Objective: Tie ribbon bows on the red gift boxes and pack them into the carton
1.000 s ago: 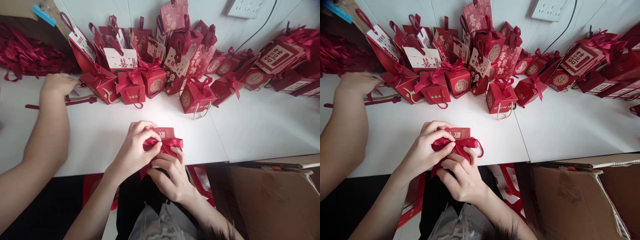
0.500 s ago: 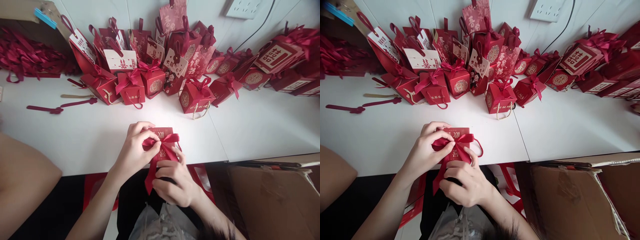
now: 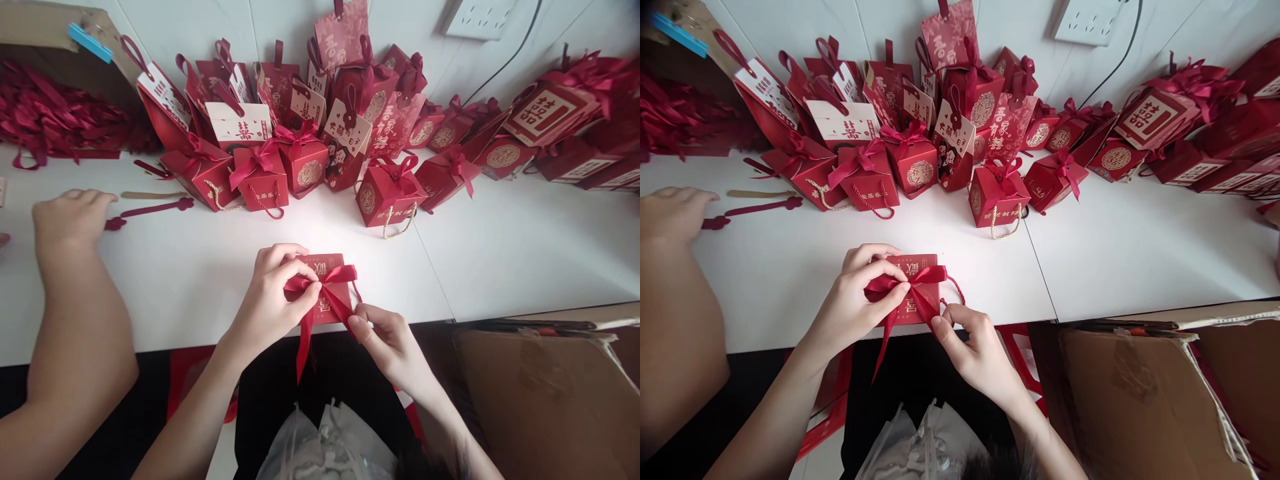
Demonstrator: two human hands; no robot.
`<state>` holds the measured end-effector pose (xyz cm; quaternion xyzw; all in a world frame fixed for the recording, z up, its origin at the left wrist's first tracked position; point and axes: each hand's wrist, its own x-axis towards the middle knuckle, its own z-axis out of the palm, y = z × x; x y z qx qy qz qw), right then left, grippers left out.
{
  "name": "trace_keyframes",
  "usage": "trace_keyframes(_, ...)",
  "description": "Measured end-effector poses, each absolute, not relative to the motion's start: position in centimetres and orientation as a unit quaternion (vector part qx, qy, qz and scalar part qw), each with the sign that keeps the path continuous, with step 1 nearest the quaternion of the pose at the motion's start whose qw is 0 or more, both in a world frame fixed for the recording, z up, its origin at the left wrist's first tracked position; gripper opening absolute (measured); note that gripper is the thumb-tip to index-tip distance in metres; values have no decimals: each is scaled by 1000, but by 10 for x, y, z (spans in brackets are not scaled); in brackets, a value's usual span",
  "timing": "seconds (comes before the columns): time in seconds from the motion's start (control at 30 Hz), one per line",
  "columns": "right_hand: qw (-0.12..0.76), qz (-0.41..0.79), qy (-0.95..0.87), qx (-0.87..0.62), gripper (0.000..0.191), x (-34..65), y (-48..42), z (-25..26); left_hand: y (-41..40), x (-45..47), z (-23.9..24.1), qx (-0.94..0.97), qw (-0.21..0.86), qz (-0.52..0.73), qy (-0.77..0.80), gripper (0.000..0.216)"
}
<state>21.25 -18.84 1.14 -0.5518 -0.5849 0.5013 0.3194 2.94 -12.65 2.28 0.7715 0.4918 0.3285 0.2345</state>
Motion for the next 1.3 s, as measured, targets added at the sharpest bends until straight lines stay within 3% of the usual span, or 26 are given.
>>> trace_keyframes(0.33, 358, 550, -565, -500, 37, 224, -185, 2, -125, 28, 23, 767, 245, 329, 493, 7)
trace_keyframes(0.43, 391, 493, -555, -544, 39, 231, -170, 4, -125, 27, 21, 756, 266, 357, 480, 3)
trace_keyframes(0.6, 383, 412, -567, -603, 47, 223, -140, 12, -126, 24, 16, 617, 256, 478, 570, 22)
trace_keyframes(0.7, 393, 428, -566, -585, 46, 213, -132, 12, -128, 22, 19, 587, 313, 403, 629, 20)
trace_keyframes(0.8, 427, 462, -542, -557, 42, 207, -133, 9, -134, 23, 23, 587, 352, 356, 637, 33)
trace_keyframes(1.1, 512, 545, -440, -497, 38, 201, -141, -3, -150, 30, 12, 544, 361, 418, 632, 28)
trace_keyframes(1.3, 503, 571, -420, -494, 39, 205, -140, -8, -148, 32, 9, 544, 381, 426, 614, 28)
